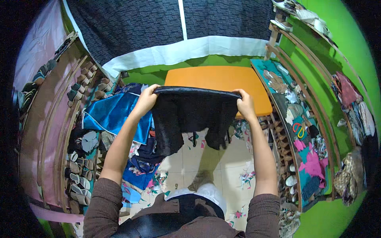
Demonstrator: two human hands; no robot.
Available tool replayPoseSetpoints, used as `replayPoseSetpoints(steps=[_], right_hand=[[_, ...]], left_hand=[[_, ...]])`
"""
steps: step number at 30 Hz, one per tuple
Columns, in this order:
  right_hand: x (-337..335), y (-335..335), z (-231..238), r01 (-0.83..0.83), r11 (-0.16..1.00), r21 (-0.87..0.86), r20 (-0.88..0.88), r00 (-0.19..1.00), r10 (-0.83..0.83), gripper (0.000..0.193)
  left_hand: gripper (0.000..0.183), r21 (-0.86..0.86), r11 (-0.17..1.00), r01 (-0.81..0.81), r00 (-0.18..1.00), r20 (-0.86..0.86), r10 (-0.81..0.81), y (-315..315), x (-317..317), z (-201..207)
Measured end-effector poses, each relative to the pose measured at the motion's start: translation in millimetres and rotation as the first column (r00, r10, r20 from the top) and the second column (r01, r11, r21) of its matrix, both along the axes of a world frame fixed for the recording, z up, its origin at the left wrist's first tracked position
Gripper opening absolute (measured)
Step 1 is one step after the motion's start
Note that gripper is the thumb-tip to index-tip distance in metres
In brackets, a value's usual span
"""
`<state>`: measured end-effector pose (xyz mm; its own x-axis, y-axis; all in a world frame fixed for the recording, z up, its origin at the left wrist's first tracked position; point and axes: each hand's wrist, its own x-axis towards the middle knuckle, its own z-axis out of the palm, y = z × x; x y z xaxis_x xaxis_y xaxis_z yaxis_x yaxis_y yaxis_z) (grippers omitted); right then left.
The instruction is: Fold two pieces of patterned fabric on a table and place them on a storage shelf.
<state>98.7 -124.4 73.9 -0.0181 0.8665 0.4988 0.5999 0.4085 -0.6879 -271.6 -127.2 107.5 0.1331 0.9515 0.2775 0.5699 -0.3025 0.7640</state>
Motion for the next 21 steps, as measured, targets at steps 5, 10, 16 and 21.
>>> replayPoseSetpoints(steps=[5,10,16,21], right_hand=[[15,-42,10,0.087,0.994,-0.062,0.199,0.977,-0.073,0.052],[43,-50,25,0.194,0.976,0.096,0.737,0.645,-0.201,0.066],[99,-16,28,0.257,0.953,0.163,0.691,0.659,-0.296,0.04],[179,14,37,0.277,0.943,0.183,0.558,0.76,-0.332,0.029]], left_hand=[[0.055,0.0,0.99,-0.139,0.962,-0.236,0.135,-33,55,10],[0.066,0.345,0.932,0.115,0.712,-0.682,0.165,-42,70,12],[0.042,0.411,0.911,0.03,0.808,-0.546,0.22,-4,59,3],[0.044,0.268,0.95,-0.158,0.965,-0.162,0.207,22,67,19]])
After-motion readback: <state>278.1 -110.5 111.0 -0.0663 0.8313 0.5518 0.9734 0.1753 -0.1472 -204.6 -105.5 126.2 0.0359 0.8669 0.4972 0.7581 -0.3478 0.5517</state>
